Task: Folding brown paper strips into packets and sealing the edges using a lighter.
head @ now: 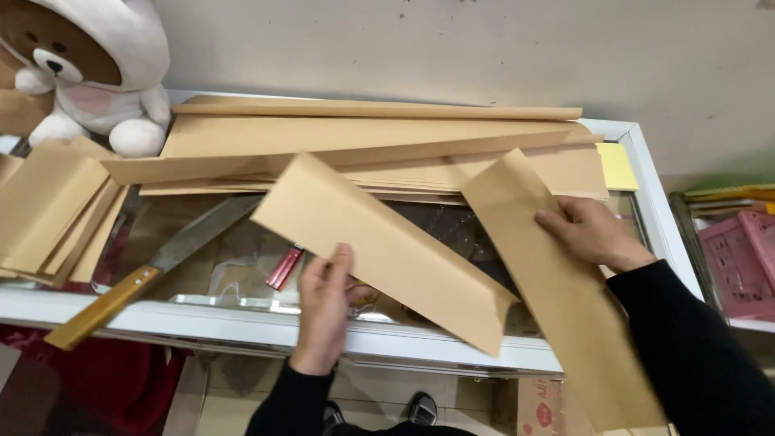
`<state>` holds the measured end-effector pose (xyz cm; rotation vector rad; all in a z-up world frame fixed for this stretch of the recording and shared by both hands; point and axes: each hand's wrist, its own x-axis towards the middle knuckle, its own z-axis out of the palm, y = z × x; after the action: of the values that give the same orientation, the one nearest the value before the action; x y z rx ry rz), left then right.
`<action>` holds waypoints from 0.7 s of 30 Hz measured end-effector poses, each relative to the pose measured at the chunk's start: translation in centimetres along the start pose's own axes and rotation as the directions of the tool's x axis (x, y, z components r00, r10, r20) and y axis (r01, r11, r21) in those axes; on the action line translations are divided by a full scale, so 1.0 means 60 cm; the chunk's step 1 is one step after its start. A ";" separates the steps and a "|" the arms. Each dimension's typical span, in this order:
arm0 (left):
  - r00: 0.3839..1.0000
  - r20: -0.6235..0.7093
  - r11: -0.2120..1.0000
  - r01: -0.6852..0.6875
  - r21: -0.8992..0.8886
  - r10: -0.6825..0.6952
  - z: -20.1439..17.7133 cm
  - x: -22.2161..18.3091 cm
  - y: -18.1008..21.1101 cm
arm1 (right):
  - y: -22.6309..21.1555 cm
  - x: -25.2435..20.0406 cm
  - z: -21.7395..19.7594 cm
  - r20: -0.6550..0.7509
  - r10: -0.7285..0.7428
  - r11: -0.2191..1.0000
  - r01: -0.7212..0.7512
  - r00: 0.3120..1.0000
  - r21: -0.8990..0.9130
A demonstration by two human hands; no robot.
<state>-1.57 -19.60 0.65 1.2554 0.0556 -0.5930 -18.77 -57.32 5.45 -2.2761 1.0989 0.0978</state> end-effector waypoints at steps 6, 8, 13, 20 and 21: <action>0.975 -0.214 0.997 -0.070 -0.038 0.060 -0.030 -0.022 0.024 | 0.007 0.004 -0.008 -0.223 -0.298 0.880 0.177 0.928 -0.441; 0.972 -0.222 0.994 -0.090 -0.063 0.074 -0.033 -0.028 0.023 | -0.020 -0.033 -0.010 -0.271 -0.451 0.848 0.314 0.850 -0.427; 0.968 -0.236 0.978 -0.125 -0.165 0.083 -0.042 -0.024 0.025 | -0.107 -0.138 0.055 -0.138 -0.428 0.874 0.448 0.893 0.186; 0.956 -0.264 0.991 -0.132 0.014 0.131 -0.064 -0.015 0.008 | -0.084 -0.139 0.191 0.180 -0.017 0.404 -0.158 0.984 0.901; 0.954 -0.273 0.992 -0.109 0.067 0.124 -0.071 -0.014 0.003 | -0.096 -0.147 0.191 0.184 0.055 0.395 -0.191 0.981 0.899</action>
<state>-1.03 -15.41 -0.31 1.3755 0.1996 -0.3150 -18.20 -42.22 1.69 -1.1341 0.8977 -0.2618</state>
